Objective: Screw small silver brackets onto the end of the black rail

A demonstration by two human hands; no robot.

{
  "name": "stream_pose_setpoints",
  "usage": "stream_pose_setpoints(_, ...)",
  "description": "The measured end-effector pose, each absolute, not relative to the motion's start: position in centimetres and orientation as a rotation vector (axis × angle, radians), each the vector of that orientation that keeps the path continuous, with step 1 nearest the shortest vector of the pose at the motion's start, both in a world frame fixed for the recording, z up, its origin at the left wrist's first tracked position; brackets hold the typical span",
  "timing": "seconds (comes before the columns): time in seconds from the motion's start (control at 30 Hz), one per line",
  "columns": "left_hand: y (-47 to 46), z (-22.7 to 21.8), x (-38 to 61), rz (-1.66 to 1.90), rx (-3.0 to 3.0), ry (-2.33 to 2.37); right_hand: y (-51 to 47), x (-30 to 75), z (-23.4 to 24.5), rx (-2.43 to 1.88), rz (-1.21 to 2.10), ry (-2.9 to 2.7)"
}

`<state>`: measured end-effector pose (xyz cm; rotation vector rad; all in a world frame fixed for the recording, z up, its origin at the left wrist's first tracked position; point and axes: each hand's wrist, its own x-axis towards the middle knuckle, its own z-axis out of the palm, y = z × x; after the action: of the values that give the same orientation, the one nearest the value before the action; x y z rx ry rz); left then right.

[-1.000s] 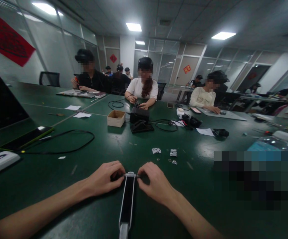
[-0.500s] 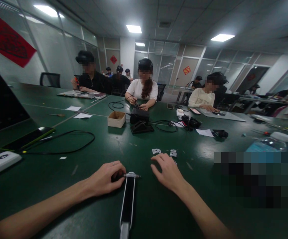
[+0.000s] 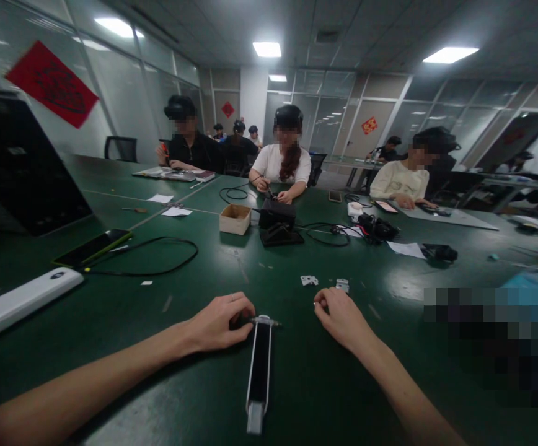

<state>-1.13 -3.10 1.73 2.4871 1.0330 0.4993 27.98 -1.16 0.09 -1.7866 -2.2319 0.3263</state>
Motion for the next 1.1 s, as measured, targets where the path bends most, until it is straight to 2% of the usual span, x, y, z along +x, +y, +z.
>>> stream_pose_setpoints(0.87, -2.9, 1.4, -1.1, 0.522, 2.518, 1.005, -1.8, 28.0, 0.9, -1.858, 0.462, -2.198)
stream_pose_setpoints(1.1, -2.6, 1.4, -1.0, 0.535, 2.511, 1.009, -2.0, 27.8, 1.9, -1.746, 0.377, -2.284)
